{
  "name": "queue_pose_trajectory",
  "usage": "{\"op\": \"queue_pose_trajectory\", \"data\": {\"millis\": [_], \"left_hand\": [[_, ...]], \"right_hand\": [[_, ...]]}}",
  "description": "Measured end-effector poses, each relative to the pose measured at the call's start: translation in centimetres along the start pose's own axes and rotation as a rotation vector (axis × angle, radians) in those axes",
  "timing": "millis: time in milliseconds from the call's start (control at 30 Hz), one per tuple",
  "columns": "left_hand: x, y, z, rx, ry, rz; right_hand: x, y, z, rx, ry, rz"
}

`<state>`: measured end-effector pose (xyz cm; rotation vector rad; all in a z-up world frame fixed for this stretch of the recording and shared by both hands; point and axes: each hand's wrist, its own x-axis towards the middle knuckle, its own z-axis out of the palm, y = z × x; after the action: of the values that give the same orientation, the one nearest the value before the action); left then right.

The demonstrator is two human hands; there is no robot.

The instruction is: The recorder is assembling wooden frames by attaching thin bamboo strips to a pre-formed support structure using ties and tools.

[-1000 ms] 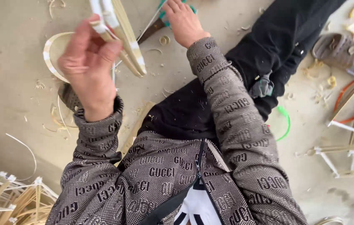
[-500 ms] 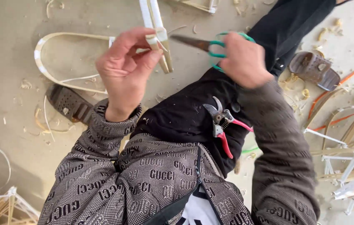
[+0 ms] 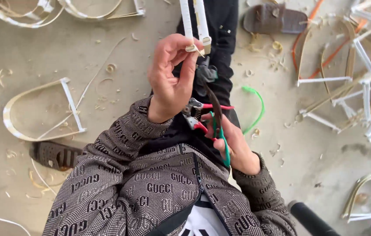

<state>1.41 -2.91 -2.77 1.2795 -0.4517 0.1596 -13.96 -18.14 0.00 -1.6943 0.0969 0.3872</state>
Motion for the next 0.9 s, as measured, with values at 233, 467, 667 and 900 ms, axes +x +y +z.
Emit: {"op": "queue_pose_trajectory", "data": {"millis": [233, 467, 667, 900], "left_hand": [[-0.9, -0.1, 4.0, 0.134, -0.084, 0.191], [-0.6, -0.3, 4.6, 0.316, -0.143, 0.415], [-0.7, -0.3, 4.8, 0.344, -0.111, 0.455], [-1.1, -0.2, 4.3, 0.346, -0.082, 0.431]], "right_hand": [[-1.0, 0.4, -0.5, -0.141, 0.176, -0.103], [-1.4, 0.0, -0.2, -0.229, 0.303, -0.163], [-0.8, 2.2, 1.0, -0.255, 0.435, -0.185], [-0.3, 1.0, 1.0, 0.022, 0.290, -0.249]]}}
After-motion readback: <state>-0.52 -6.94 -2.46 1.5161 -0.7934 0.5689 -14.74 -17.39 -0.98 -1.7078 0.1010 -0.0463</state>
